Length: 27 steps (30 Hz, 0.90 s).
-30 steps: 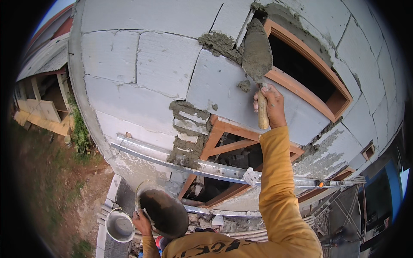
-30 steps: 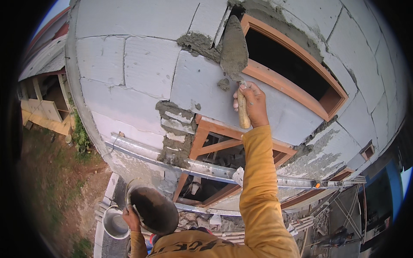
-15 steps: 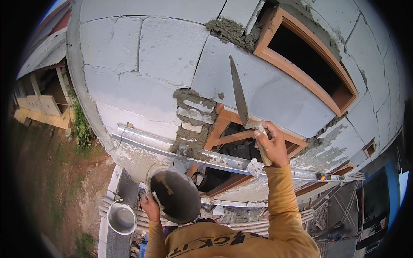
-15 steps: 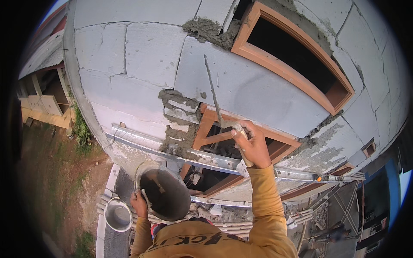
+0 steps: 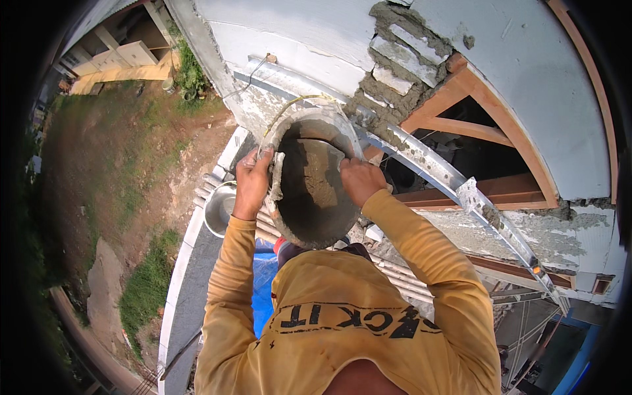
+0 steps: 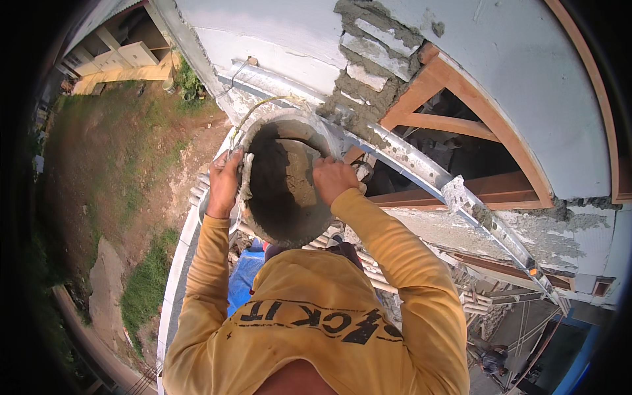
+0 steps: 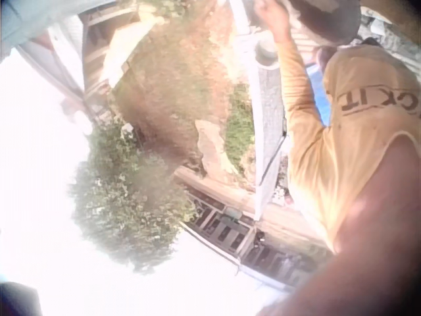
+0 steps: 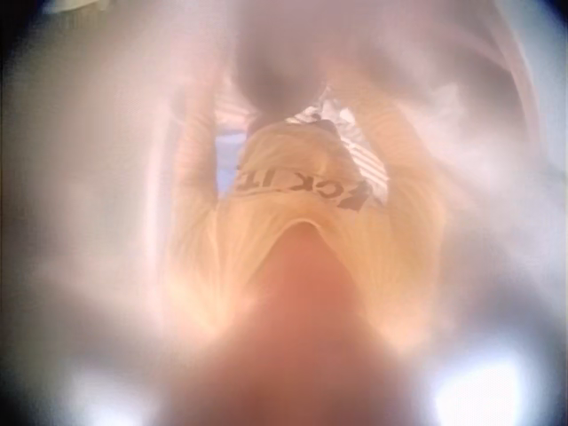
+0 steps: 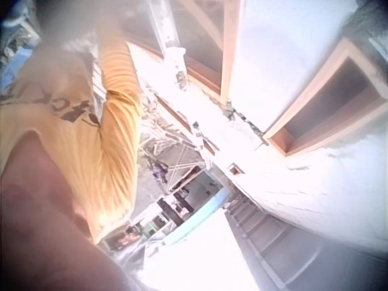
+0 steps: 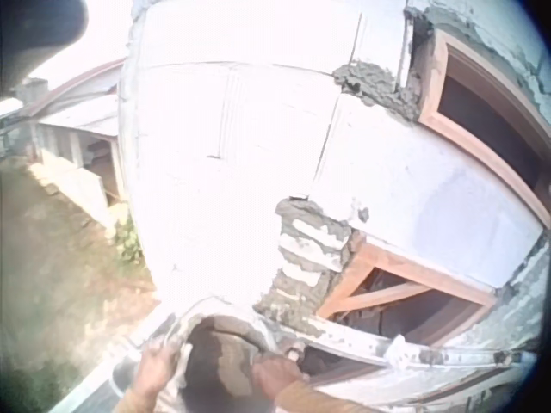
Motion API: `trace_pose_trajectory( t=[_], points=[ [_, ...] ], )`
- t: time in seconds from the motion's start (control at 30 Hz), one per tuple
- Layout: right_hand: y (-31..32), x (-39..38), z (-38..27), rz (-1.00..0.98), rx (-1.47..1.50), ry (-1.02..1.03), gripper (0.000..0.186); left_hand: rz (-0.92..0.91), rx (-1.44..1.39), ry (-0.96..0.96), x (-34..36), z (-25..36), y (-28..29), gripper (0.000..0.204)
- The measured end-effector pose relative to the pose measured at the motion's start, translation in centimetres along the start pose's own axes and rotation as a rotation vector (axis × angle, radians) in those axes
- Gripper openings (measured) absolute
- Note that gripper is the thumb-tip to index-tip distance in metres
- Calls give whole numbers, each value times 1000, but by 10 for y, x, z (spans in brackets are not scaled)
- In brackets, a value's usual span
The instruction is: The person applies cement mortar to a wall using a trowel and bucket, smoothing the surface around a window frame. The person repeatedly scoops mortar, applies it to the wall, and levels it with the trowel.
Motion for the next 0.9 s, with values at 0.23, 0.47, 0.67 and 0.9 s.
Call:
trace_pose_trajectory(
  t=[0.23, 0.47, 0.67, 0.9],
  points=[
    [-17, -8, -53, -113, -23, 301, 20, 24, -27, 44, 22, 4, 19, 19],
    [-3, 13, -10, -175, -66, 177, 18, 177, 513, -209, -3, 8, 4, 28],
    [-21, 3, -35, -366, 322, 200, 25, 71, 266, -237, -7, 7, -8, 26],
    [-38, -16, -47, -15, 854, 196, 45, 239, -86, -176, -17, 6, 32, 21]
  ],
)
Point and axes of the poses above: each hand's wrist, its own x-axis towards the middle knuckle, its own y-axis out of the back of the hand, z = x × y, the point moved 3 cm from there along x, towards the middle knuckle, and after that the axes turned 15 degrees about y, right-handed, at the moved point
